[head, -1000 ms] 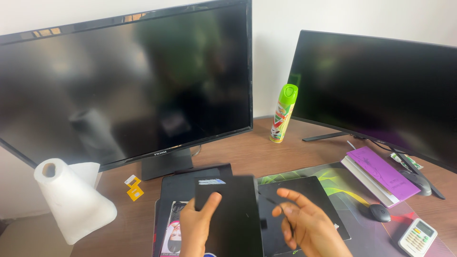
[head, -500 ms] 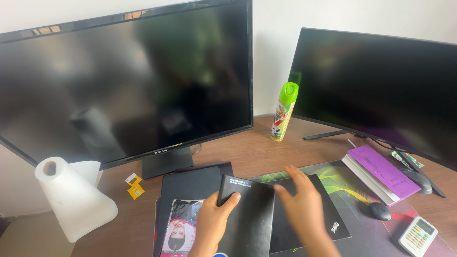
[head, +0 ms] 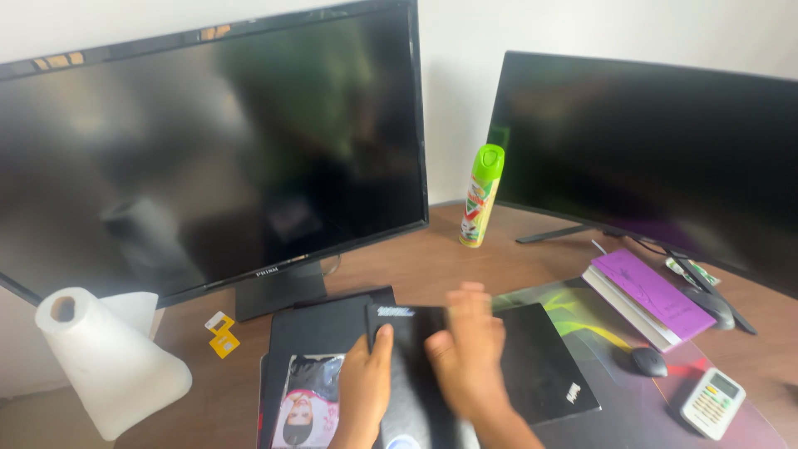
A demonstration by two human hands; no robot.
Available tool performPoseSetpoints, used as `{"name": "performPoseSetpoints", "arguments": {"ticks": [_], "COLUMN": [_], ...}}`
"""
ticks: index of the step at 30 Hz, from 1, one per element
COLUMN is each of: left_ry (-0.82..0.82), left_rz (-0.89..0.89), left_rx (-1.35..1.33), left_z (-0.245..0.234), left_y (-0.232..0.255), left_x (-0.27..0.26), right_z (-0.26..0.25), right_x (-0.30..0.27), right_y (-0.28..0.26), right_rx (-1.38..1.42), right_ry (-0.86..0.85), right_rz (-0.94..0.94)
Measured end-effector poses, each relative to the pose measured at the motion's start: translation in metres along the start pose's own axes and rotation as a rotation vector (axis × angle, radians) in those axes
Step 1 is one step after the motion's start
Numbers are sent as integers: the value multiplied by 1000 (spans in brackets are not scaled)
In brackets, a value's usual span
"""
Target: Moving notebooks, electronics accessories, and a wig cap from a desk to a side table and drawer.
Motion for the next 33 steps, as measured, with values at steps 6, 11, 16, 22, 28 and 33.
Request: {"name": "performPoseSetpoints", "arguments": {"ticks": [6, 11, 16, 22, 28, 33], "left_ry": [-19, 146, 300, 258, 189, -6], "left_rz": [33, 1, 114, 123, 229, 278], "left_rx": [166, -56, -408, -288, -110, 103], "left_z": [4, 0, -32, -49, -12, -24], "left_y": [23, 46, 60, 57, 48, 67], "left_x": [-12, -3, 15, -5, -26, -35], "right_z": [4, -4, -7, -9, -31, -40], "right_x": [16, -25, -55, -29, -36, 3], "right_y": [-1, -69, -53, 41, -69, -62], "right_rx": [-62, 119, 100, -316, 66, 47], "right_ry": [-351, -220, -177, -111, -45, -139], "right_rz": [203, -270, -511, 227, -290, -161]}}
Point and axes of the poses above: each hand's wrist, its own x-axis towards the middle knuckle, its own z-axis out of the palm, y = z × x, the point moved 3 cm from there along x, towards the middle knuckle, and after that the axes turned 7 degrees about -x, right-handed, at the moved point
